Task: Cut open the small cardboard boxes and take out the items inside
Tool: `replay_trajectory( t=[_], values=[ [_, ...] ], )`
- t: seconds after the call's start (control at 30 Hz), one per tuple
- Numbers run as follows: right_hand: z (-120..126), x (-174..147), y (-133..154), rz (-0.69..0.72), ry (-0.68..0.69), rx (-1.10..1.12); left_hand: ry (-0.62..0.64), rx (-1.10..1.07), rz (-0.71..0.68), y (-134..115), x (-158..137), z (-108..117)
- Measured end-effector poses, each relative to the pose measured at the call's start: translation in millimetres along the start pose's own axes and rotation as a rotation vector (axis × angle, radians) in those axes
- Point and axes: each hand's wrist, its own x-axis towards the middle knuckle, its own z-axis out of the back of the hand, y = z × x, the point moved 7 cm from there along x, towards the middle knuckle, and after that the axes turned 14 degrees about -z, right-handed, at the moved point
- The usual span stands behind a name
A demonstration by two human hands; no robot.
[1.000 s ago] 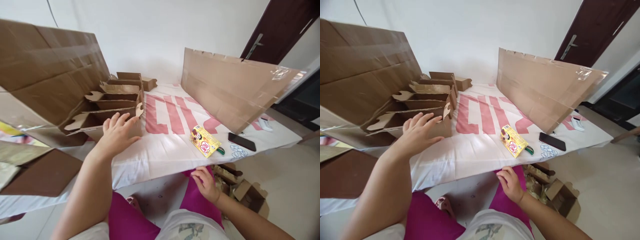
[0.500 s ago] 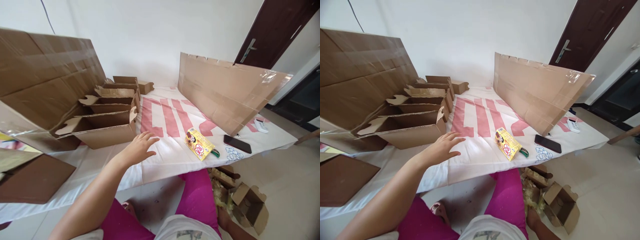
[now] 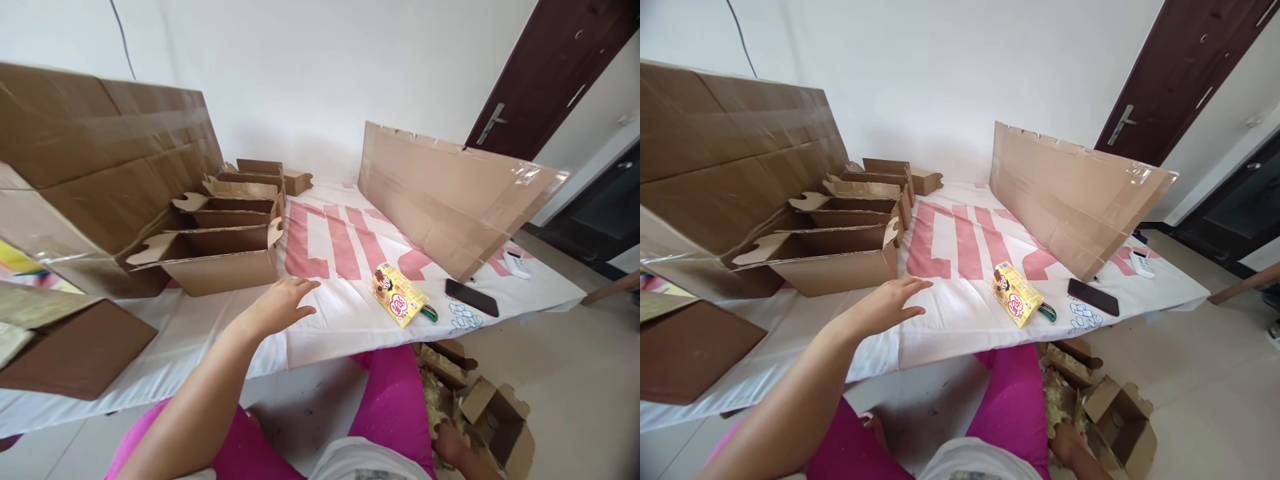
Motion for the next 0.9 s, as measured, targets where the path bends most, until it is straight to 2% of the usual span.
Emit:
replay_trajectory(
  t=[0.07, 0.17, 0.27, 0.37, 0.47, 0.57, 0.63, 0.77, 0.83, 0.9],
  values=[
    [13, 8, 13, 0.051, -0.039, 0.029, -0.006, 0.024, 0.029, 7, 1, -1],
    [60, 30, 54, 0.154, -0.201, 0.184, -0.007, 0.044, 0.047, 13, 4, -5],
    [110, 48, 118, 0.218, -0.329, 0.358, -0.013, 0.03, 0.023, 12, 10, -13],
    [133, 56, 194, 0.361, -0.305, 0.459, -0.013, 0.056, 0.046, 11, 17, -24],
    [125, 65, 244, 0.332, -0.196, 0.496, -0.014, 0.092, 0.085, 12, 23, -39],
    [107, 71, 270, 0.275, -0.107, 0.471, -0.045, 0.078, 0.124, 16, 28, -55],
    [98, 67, 288, 0.355, -0.031, 0.495, -0.089, 0.014, 0.173, 21, 32, -66],
    [90, 47, 336, 0.621, 0.152, 0.541, -0.212, -0.344, 0.216, 32, 45, -86],
    [86, 45, 357, 0.65, 0.18, 0.559, -0.263, -0.45, 0.213, 40, 51, -92],
    [78, 51, 375, 0.623, 0.194, 0.585, -0.323, -0.462, 0.205, 52, 56, -92]
  ],
)
